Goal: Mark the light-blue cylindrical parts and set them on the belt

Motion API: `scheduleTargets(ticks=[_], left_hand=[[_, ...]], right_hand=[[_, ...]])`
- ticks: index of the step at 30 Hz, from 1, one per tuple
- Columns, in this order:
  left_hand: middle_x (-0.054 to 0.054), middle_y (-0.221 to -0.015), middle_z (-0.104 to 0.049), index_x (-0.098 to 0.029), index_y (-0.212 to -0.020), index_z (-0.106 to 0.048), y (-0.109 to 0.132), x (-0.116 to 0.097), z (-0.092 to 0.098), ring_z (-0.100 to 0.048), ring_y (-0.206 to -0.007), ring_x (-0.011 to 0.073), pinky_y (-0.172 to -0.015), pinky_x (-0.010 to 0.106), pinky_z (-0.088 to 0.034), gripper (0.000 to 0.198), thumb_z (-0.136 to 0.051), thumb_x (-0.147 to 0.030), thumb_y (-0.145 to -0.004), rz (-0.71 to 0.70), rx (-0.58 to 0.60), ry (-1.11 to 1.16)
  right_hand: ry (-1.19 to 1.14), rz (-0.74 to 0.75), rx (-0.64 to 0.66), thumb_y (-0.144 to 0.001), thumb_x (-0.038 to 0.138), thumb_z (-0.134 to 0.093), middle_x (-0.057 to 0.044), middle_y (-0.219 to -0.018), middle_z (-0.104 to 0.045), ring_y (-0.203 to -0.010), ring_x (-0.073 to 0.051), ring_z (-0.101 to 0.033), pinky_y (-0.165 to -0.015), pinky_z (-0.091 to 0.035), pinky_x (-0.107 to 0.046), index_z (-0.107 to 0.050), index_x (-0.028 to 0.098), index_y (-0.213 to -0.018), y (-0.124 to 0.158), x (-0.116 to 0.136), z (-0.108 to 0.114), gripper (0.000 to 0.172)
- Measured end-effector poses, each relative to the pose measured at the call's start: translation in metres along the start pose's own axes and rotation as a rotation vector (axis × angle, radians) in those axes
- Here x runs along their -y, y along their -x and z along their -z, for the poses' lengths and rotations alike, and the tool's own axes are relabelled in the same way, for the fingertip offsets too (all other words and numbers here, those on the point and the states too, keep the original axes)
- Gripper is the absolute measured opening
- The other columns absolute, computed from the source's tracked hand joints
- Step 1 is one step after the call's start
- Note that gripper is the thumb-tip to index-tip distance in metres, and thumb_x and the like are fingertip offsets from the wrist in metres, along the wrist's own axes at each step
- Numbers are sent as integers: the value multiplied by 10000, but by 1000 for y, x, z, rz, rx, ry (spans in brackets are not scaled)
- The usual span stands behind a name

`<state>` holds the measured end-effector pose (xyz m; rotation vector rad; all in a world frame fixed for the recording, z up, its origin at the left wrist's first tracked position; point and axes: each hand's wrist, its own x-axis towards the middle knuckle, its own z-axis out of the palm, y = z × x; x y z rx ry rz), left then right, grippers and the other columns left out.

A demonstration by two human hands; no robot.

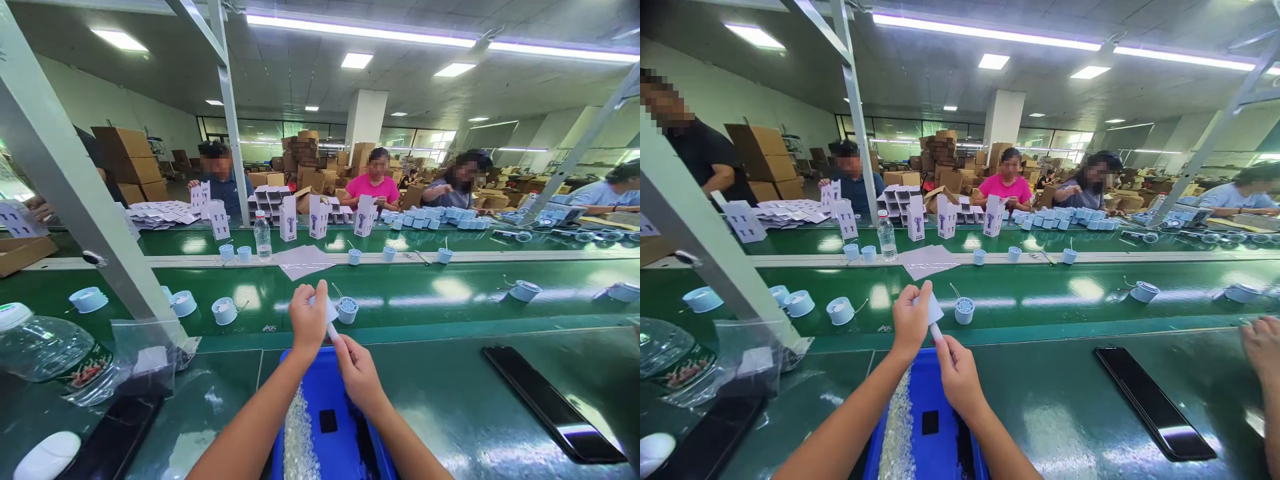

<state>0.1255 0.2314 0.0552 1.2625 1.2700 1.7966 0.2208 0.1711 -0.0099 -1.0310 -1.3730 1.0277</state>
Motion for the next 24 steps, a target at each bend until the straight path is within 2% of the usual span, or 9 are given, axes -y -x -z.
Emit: scheduleTargets(ticks=[4,8,11,13,14,16,18,21,24], left_hand=[[-39,-550,-255,-208,-542,-240,5,2,0,-290,-541,116,-528,249,-309,497,-527,-524,-797,113,11,123],[-17,-649,-396,-208,-595,-366,5,7,-2,-408,-654,135,-623,257,-368,393,-571,-498,-764,-15,72,48],[3,-760,-471,-206,-725,-436,2,8,-1,-465,-743,146,-688,261,-399,305,-581,-472,-757,-75,295,-29],[-14,-725,-454,-211,-791,-395,-8,7,5,-463,-680,132,-635,251,-401,300,-512,-487,-812,-30,444,-46],[-21,-718,-449,-214,-832,-373,-14,6,11,-461,-651,126,-605,245,-396,301,-496,-489,-828,-11,471,-72],[-12,-785,-481,-216,-942,-341,-31,8,27,-490,-671,132,-596,244,-398,389,-578,-481,-785,-12,421,-204],[18,-882,-514,-214,-1040,-333,-45,17,45,-533,-757,166,-648,267,-421,539,-685,-441,-701,-24,374,-435],[58,-983,-519,-224,-1072,-449,-55,45,61,-548,-916,237,-769,330,-441,484,-704,-352,-680,-46,473,-858],[92,-1164,-474,-287,-1203,-523,-51,74,59,-498,-1085,286,-887,382,-419,516,-668,-263,-708,-88,603,-1119]], right_hand=[[-210,-107,19,-818,657,-472,97,-450,-211,-392,-73,-175,-371,-161,-225,-600,168,-785,4,2,-7,507],[-259,-114,-27,-807,637,-522,99,-454,-223,-396,-70,-177,-372,-163,-223,-578,172,-773,4,1,-8,470],[-232,-86,-105,-817,635,-506,97,-476,-213,-416,-76,-176,-383,-155,-223,-596,163,-875,3,0,-5,484],[-166,-75,-109,-823,627,-499,89,-495,-217,-434,-80,-186,-395,-157,-226,-612,152,-929,1,0,-1,500],[-118,-77,-90,-823,617,-503,83,-506,-230,-443,-82,-198,-400,-161,-228,-622,145,-937,0,0,0,499],[-31,-94,-63,-819,585,-521,71,-526,-275,-458,-88,-235,-409,-183,-229,-630,135,-977,-2,1,3,489],[18,-118,-102,-812,546,-542,71,-532,-311,-458,-95,-260,-412,-209,-228,-600,142,-1056,-3,2,4,476],[45,-68,-214,-786,488,-601,77,-533,-342,-459,-100,-303,-424,-270,-224,-572,176,-979,-2,3,3,369],[38,49,-222,-770,476,-640,37,-608,-463,-522,-114,-423,-487,-378,-231,-560,189,-831,-2,1,1,303]])
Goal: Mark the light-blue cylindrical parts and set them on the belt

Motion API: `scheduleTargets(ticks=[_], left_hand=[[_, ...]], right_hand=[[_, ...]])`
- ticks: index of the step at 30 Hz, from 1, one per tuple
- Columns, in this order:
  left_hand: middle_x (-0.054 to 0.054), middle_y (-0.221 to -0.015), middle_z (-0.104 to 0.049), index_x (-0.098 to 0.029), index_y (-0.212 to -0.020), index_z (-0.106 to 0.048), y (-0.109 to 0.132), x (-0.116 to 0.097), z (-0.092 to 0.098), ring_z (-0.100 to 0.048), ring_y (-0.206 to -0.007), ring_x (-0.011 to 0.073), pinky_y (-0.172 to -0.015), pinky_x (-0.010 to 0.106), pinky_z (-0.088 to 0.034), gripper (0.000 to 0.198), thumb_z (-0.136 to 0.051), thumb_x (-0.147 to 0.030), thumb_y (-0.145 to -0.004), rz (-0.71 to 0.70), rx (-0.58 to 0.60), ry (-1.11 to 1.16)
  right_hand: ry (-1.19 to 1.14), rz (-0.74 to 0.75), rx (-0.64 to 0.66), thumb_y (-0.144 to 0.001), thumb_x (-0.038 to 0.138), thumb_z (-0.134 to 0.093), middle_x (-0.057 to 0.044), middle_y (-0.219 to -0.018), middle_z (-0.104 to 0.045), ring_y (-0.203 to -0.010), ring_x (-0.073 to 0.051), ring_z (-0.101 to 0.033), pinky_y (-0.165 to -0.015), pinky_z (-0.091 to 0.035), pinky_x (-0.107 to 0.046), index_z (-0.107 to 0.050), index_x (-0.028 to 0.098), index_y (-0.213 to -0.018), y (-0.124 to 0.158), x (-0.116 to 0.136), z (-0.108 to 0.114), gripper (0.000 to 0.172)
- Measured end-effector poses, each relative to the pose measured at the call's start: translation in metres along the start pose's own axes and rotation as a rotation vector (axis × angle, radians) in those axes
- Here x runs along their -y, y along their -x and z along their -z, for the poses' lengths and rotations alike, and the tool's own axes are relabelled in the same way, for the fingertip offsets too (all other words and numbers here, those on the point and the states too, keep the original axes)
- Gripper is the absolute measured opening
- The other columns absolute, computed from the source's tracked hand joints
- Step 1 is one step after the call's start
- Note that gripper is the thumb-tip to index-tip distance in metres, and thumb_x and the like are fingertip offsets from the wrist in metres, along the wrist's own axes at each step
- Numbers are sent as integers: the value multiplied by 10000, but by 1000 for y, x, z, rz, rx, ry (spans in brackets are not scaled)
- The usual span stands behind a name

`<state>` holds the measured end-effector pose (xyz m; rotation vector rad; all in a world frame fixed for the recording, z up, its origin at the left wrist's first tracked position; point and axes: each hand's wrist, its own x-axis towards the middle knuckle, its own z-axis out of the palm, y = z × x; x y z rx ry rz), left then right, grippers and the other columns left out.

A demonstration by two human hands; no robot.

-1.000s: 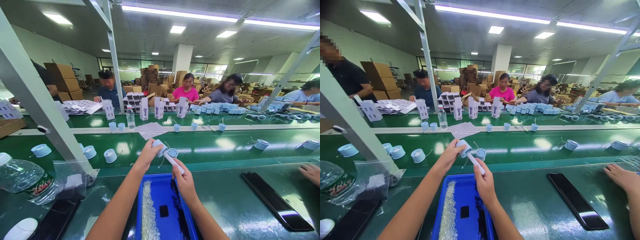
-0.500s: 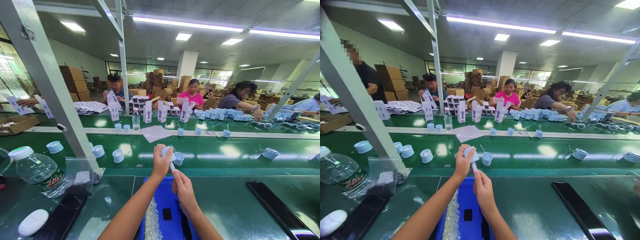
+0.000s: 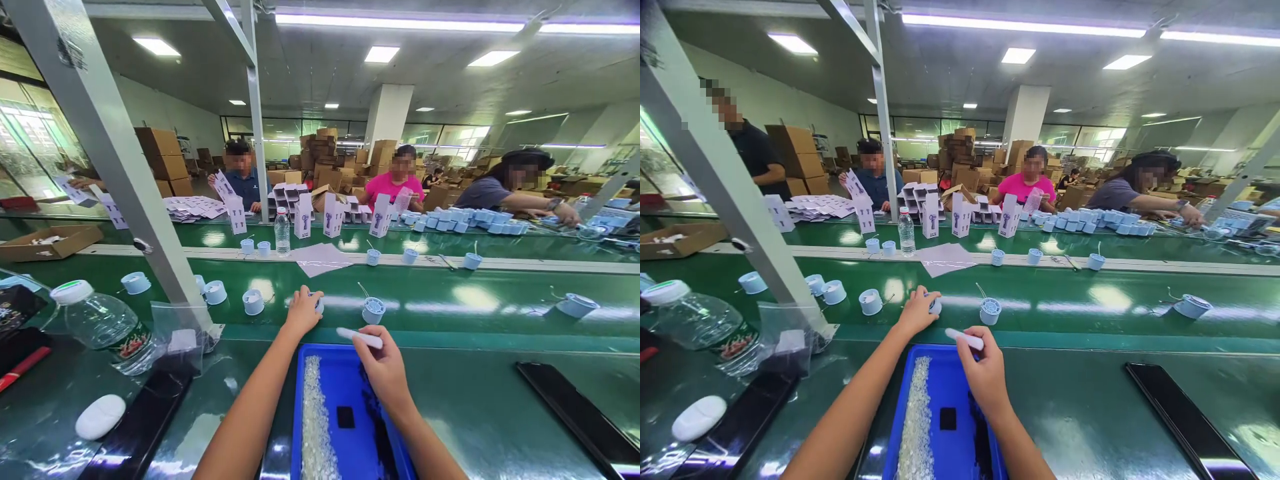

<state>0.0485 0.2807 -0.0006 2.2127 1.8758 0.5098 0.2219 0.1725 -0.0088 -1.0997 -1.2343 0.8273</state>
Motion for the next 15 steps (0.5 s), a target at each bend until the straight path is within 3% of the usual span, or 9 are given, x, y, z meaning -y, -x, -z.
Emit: scheduleTargets(ticks=[3,6,8,11,15], left_hand=[[93,-1292,-448,-336,-1349,-441,-4,-1,-8,-445,-1186,290,-986,412,-361,578,-598,-346,-793,-65,34,6],[73,-1355,-445,-315,-1321,-494,-10,5,10,-389,-1254,265,-1048,399,-302,471,-475,-447,-869,-35,-93,55],[71,-1350,-468,-297,-1279,-540,-13,15,28,-388,-1255,267,-1059,403,-286,439,-456,-443,-875,60,-153,34],[81,-1310,-510,-290,-1264,-554,-11,36,51,-403,-1237,308,-1038,432,-304,437,-473,-415,-853,286,-137,-21],[142,-1295,-492,-276,-1291,-519,-6,61,60,-391,-1231,378,-975,476,-347,524,-516,-461,-801,591,-73,-72]], right_hand=[[-79,18,94,-806,506,-599,4,-683,-546,-581,-139,-530,-554,-465,-257,-552,194,-860,0,-7,-3,320],[-85,15,198,-836,498,-571,-12,-720,-583,-615,-154,-584,-599,-508,-283,-545,195,-886,-1,-17,-6,308],[-42,21,254,-851,477,-562,-22,-740,-602,-633,-160,-598,-619,-517,-292,-546,195,-880,-1,-22,-6,284],[3,15,313,-866,446,-544,-23,-756,-611,-671,-170,-617,-648,-522,-303,-542,203,-875,-1,-24,-7,243],[35,9,338,-872,425,-526,-22,-770,-615,-689,-178,-628,-665,-524,-313,-536,211,-880,0,-23,-7,214]])
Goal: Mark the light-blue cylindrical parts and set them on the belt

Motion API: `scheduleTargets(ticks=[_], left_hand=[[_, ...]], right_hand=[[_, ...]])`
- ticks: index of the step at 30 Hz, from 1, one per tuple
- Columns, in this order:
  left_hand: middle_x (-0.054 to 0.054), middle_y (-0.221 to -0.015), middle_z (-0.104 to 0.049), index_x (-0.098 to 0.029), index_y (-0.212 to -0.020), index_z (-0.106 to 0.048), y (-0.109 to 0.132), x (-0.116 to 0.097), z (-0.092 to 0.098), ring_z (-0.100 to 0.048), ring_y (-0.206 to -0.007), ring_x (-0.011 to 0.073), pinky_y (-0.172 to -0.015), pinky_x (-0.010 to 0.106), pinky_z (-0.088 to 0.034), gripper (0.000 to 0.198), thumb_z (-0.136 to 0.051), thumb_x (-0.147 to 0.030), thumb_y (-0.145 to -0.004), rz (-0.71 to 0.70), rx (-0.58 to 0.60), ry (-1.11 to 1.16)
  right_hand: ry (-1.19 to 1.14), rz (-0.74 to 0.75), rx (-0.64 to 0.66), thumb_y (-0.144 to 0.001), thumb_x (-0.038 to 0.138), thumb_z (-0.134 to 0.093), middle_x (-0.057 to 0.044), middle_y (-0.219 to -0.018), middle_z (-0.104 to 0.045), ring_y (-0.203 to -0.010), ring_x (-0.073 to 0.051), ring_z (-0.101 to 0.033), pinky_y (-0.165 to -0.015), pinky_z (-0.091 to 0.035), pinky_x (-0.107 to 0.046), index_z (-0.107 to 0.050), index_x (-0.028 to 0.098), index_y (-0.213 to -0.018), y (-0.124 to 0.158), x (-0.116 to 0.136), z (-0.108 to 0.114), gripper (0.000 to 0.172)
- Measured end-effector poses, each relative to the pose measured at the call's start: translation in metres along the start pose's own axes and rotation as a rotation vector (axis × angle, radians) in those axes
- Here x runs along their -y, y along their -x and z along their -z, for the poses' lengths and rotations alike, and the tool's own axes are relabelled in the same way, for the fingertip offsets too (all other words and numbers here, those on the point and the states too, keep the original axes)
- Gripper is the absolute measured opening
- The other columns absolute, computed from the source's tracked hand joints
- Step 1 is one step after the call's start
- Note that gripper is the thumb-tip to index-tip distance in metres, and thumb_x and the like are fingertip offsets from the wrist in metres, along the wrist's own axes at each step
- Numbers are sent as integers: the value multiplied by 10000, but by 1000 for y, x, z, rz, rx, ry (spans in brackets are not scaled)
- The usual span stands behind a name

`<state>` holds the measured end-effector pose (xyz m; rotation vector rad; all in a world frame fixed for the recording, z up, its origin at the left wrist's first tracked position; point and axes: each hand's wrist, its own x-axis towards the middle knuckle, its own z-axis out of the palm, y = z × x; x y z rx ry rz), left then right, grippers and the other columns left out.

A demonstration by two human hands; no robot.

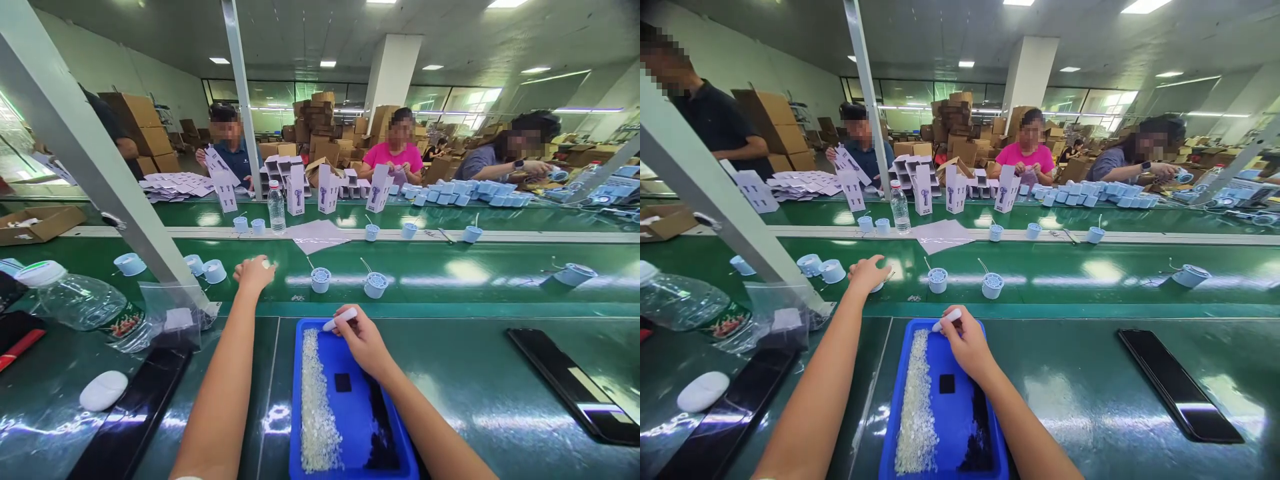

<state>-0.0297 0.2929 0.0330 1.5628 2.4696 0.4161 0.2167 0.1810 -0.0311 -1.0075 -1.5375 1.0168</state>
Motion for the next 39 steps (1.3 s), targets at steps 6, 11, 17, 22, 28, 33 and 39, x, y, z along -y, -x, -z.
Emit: scheduleTargets(ticks=[6,11,17,22,28,33,39], left_hand=[[191,-1343,-408,-237,-1270,-492,-13,14,-13,-458,-1171,388,-871,457,-432,582,-573,-474,-745,84,174,30],[176,-1357,-368,-242,-1214,-517,-15,12,-18,-475,-1154,368,-829,412,-464,526,-602,-445,-736,41,192,34],[139,-1275,-433,-273,-1150,-554,-15,12,-24,-503,-1129,328,-849,383,-463,430,-632,-315,-730,11,160,19],[123,-1242,-455,-282,-1124,-572,-14,11,-26,-526,-1101,314,-860,379,-463,423,-653,-297,-709,-26,137,14],[125,-1245,-448,-283,-1144,-566,-14,8,-26,-526,-1090,326,-850,383,-464,438,-650,-325,-717,-33,159,30],[117,-1254,-451,-285,-1152,-567,-16,7,-28,-506,-1114,326,-858,373,-454,447,-655,-344,-718,-39,178,45],[121,-1282,-430,-277,-1174,-551,-15,4,-27,-495,-1120,320,-878,365,-441,466,-654,-357,-727,-55,211,48]], right_hand=[[29,7,-22,-872,409,-528,-27,-773,-628,-697,-183,-632,-672,-526,-320,-541,212,-904,0,-1,0,200],[24,-6,-13,-866,428,-534,-27,-761,-622,-675,-179,-623,-655,-528,-318,-534,211,-895,0,-1,0,219],[114,17,6,-864,398,-534,-4,-686,-599,-603,-151,-575,-578,-475,-265,-518,205,-832,0,7,3,196],[383,180,-291,-818,301,-552,48,-543,-470,-501,-111,-426,-498,-358,-233,-451,212,-633,-1,18,16,228],[414,171,-449,-767,250,-532,82,-479,-310,-451,-90,-303,-458,-277,-235,-306,232,-549,-3,15,23,315],[465,154,-435,-743,218,-516,83,-497,-264,-466,-87,-266,-465,-245,-239,-273,229,-539,-3,9,23,317],[481,135,-440,-751,208,-506,82,-490,-276,-468,-90,-270,-470,-244,-242,-254,231,-540,-3,7,23,329]])
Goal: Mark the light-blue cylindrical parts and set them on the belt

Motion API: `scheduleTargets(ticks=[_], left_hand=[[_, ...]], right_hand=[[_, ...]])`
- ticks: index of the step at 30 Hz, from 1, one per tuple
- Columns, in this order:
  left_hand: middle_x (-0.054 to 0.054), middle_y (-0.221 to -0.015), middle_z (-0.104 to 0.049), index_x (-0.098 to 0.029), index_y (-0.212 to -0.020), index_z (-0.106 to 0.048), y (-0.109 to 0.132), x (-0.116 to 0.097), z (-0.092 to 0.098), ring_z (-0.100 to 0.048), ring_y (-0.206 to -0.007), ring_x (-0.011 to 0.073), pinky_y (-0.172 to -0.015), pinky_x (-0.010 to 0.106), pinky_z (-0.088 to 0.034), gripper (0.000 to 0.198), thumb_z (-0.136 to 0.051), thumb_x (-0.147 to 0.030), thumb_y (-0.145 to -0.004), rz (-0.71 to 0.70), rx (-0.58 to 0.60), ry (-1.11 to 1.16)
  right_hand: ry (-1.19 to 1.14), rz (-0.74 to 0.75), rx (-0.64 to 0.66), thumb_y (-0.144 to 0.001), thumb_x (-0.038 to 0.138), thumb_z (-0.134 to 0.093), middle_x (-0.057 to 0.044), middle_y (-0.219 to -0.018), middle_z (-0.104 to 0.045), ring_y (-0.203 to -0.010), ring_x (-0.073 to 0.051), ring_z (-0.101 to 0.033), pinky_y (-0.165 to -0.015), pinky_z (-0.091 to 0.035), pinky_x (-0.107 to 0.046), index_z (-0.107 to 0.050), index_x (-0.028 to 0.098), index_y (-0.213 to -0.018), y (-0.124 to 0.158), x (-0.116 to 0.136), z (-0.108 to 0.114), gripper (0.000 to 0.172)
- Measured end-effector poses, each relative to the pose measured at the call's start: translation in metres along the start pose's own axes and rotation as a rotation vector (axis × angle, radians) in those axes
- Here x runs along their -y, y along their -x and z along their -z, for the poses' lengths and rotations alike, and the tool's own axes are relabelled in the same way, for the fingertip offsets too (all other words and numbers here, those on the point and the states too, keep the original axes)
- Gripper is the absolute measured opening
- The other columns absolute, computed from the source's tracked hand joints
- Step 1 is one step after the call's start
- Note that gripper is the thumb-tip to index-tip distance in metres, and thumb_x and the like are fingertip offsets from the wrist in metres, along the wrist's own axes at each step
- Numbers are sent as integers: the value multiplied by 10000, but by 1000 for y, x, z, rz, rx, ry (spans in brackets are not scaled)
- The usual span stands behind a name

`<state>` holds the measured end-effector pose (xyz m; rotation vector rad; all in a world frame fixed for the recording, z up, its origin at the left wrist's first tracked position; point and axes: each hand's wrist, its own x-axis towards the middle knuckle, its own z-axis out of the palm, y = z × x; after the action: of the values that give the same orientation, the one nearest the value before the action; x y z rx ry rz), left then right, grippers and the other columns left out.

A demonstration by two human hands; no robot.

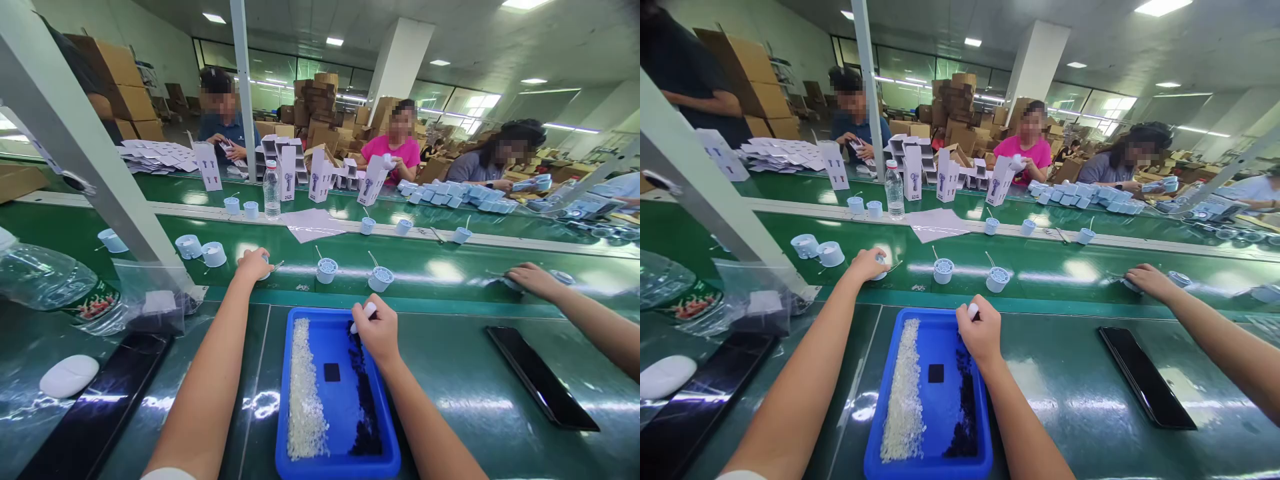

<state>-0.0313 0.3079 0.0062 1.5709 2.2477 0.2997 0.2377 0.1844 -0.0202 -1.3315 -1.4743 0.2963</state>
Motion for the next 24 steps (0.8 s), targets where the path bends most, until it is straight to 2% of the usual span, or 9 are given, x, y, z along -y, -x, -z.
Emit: scheduleTargets(ticks=[5,11,17,19,22,24], left_hand=[[119,-1262,-435,-279,-1159,-553,4,-3,0,-488,-1135,317,-878,357,-441,449,-653,-351,-728,-19,6,9],[123,-1239,-442,-278,-1168,-545,9,-6,0,-498,-1123,313,-863,343,-446,469,-658,-352,-720,-55,24,4],[116,-1228,-453,-280,-1162,-543,7,-7,-5,-514,-1101,309,-862,345,-442,474,-658,-359,-710,-80,25,-8],[113,-1227,-457,-278,-1162,-537,6,-7,-9,-514,-1102,310,-861,345,-441,487,-666,-351,-698,-88,18,-3],[116,-1217,-469,-268,-1149,-529,5,-5,-12,-520,-1097,309,-860,345,-439,481,-670,-336,-695,-111,2,19],[131,-1202,-485,-233,-1140,-508,6,-5,-13,-526,-1087,303,-861,345,-436,481,-673,-318,-697,-129,-21,52]], right_hand=[[-40,3,12,-763,221,-520,80,-482,-300,-461,-93,-298,-470,-265,-242,-275,233,-540,1,1,-1,331],[-44,-3,-38,-770,228,-520,79,-486,-301,-460,-94,-296,-477,-272,-248,-268,235,-549,1,-1,0,336],[-28,35,25,-767,218,-512,75,-491,-307,-467,-97,-295,-473,-262,-250,-279,233,-544,3,-3,-3,323],[-43,96,88,-773,225,-507,69,-499,-322,-471,-100,-308,-479,-274,-253,-284,234,-544,4,-2,-5,320],[-86,200,260,-793,238,-492,56,-525,-354,-481,-105,-335,-490,-300,-256,-301,234,-555,6,2,-7,305],[-108,221,315,-809,240,-484,51,-535,-363,-481,-107,-342,-489,-307,-257,-308,235,-563,7,6,-7,303]])
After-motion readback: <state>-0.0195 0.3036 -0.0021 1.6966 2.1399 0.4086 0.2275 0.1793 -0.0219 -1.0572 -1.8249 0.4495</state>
